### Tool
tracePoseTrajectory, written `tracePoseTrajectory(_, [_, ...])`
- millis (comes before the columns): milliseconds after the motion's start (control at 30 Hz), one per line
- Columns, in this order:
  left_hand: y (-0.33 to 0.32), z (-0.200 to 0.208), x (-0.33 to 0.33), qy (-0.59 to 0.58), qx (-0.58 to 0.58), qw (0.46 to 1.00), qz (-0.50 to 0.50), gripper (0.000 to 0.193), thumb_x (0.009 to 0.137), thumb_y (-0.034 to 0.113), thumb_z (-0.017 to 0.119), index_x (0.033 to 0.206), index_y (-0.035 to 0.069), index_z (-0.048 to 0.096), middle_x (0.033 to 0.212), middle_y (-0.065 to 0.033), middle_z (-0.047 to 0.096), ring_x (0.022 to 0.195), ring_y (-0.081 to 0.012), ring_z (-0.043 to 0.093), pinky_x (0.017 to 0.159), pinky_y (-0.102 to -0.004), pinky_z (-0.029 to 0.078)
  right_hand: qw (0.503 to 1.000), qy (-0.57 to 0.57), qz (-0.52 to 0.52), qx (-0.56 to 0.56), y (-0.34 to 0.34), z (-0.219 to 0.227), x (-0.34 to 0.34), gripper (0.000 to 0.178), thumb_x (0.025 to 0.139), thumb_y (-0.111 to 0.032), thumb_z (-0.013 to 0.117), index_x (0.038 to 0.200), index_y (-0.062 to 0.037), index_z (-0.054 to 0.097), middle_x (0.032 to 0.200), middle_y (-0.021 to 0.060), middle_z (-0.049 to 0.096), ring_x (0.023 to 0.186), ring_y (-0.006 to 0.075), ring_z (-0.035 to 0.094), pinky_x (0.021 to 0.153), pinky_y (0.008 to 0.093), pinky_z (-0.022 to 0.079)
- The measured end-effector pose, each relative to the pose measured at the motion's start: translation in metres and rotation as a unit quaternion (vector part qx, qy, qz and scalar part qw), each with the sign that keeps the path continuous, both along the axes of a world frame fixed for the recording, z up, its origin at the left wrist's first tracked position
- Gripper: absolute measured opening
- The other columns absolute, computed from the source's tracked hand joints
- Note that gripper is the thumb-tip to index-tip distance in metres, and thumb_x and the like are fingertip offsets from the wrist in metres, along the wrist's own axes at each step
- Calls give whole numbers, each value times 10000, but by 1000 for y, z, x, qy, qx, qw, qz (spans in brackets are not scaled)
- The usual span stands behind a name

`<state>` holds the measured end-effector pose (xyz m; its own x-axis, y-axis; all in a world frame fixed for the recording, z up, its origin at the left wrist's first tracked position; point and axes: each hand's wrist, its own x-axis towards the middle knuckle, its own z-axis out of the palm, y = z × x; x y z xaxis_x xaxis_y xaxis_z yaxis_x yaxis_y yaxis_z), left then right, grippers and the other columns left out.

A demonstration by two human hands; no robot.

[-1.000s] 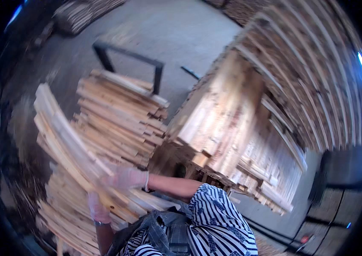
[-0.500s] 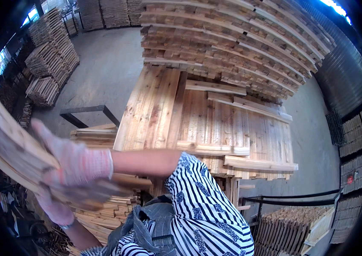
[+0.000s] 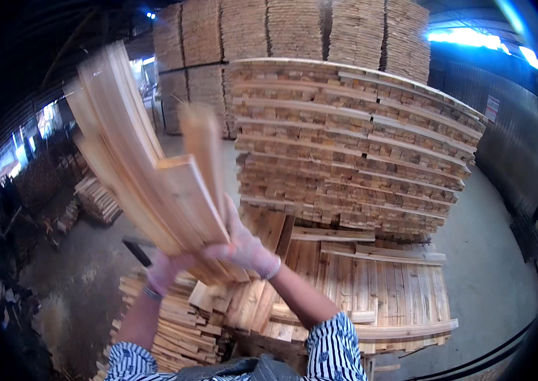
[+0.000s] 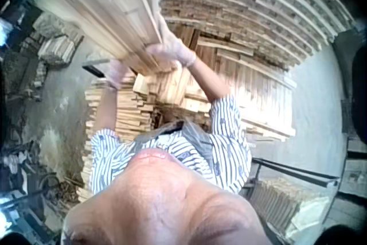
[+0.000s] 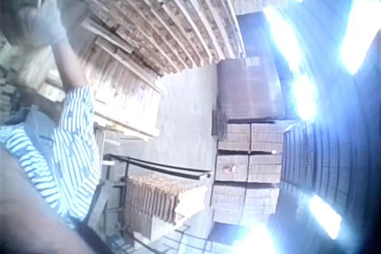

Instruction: The person lifts stacks of wooden planks from a pile and places them onto a metal rack. They repeatedly grab bundles of wood, lift them overhead, and arrange them on the rack, occasionally adjusting the position of the planks to ensure they are aligned.

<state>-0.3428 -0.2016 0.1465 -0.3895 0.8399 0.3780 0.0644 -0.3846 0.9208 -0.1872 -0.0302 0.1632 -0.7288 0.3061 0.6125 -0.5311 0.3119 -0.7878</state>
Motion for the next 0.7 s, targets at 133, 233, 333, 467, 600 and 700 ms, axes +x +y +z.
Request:
tracePoseTrajectory(133, [28,-62,-4,45,34,997,-50,584,847,84,802,1356,40,517,1201,-84,675,1093,-209,656,874,-337,592,994,-11,-95,-47,4,-86,-10,1284,708,-478,887,1587,-9,76,1539,162,373,1422,244,358,1151,365,335])
tracePoseTrajectory(233, [48,-66,-8,-1,13,999,-49,553,827,113,831,1305,35,564,1171,-63,692,1056,-170,662,871,-336,584,982,3,-188,-30,9,-102,-5,1243,747,-523,848,1584,-1,91,1522,160,405,1400,238,390,1138,362,351])
tracePoseTrajectory(333, [68,-53,5,-8,2,998,-57,543,838,127,821,1312,49,568,1169,-58,690,1059,-160,657,907,-340,569,979,15,-191,-70,23,-87,7,1204,783,-570,801,1580,7,107,1489,165,445,1378,238,421,1118,361,373])
tracePoseTrajectory(467, [86,-9,26,-88,-21,991,-96,533,867,181,791,1323,32,558,1147,-87,688,1050,-192,663,926,-358,562,969,-23,-244,-21,12,-9,55,1023,890,-452,697,1576,19,101,1421,228,502,1362,284,460,1098,375,392])
tracePoseTrajectory(600, [79,3,77,-169,-105,968,-155,527,948,348,687,1328,4,562,1217,-116,653,1064,-220,658,934,-375,556,943,-169,-270,-97,7,-6,99,950,927,-437,683,1584,-19,138,1437,181,494,1312,207,460,1097,334,378])
tracePoseTrajectory(700, [98,-26,136,-252,-175,930,-204,421,966,262,676,1296,17,586,1168,-101,673,1023,-208,674,922,-365,569,884,-254,-378,-104,14,-40,154,921,923,-467,640,1558,28,192,1438,275,490,1336,314,488,1099,365,394])
